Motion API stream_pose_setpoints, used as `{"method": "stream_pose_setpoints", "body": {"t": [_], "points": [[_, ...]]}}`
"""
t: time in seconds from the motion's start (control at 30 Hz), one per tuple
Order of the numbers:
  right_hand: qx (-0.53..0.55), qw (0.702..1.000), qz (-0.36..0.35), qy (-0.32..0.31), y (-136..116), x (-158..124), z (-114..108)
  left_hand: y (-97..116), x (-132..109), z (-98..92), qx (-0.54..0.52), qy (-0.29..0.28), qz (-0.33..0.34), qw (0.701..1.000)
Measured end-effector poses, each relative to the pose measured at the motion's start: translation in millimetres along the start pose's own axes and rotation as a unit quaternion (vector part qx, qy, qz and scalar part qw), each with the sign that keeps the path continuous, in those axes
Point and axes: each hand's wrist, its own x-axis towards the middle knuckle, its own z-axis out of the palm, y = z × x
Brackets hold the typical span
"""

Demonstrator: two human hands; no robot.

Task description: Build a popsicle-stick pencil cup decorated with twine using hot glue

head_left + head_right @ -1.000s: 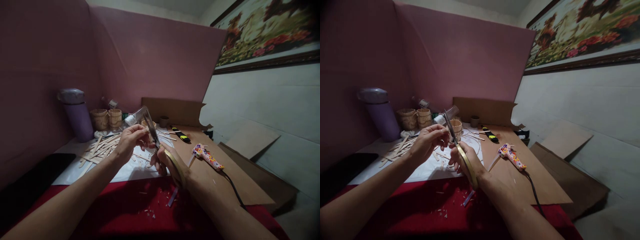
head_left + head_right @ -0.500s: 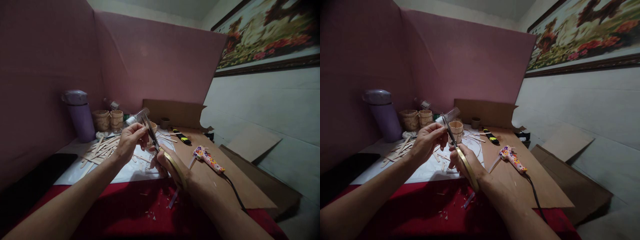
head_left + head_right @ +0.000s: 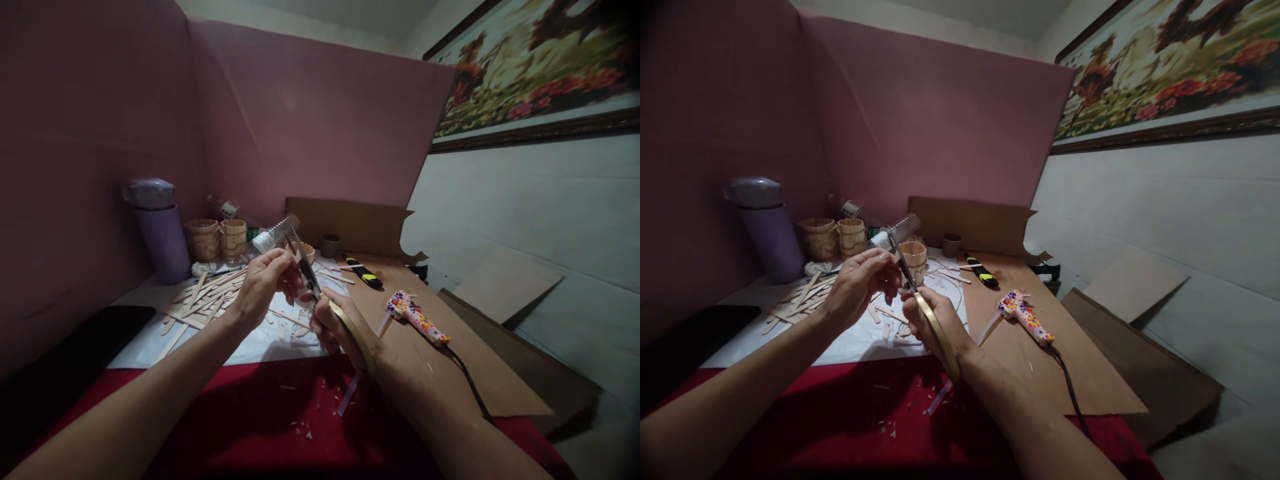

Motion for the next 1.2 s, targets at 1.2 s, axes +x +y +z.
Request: {"method": "stream_pose_setpoints", "body": {"t": [1.2], "points": [[-0.002, 0.999, -0.026, 0.038, 9, -1, 4, -1, 0, 1.0, 0.04, -0.028, 0.048, 0.998]]}}
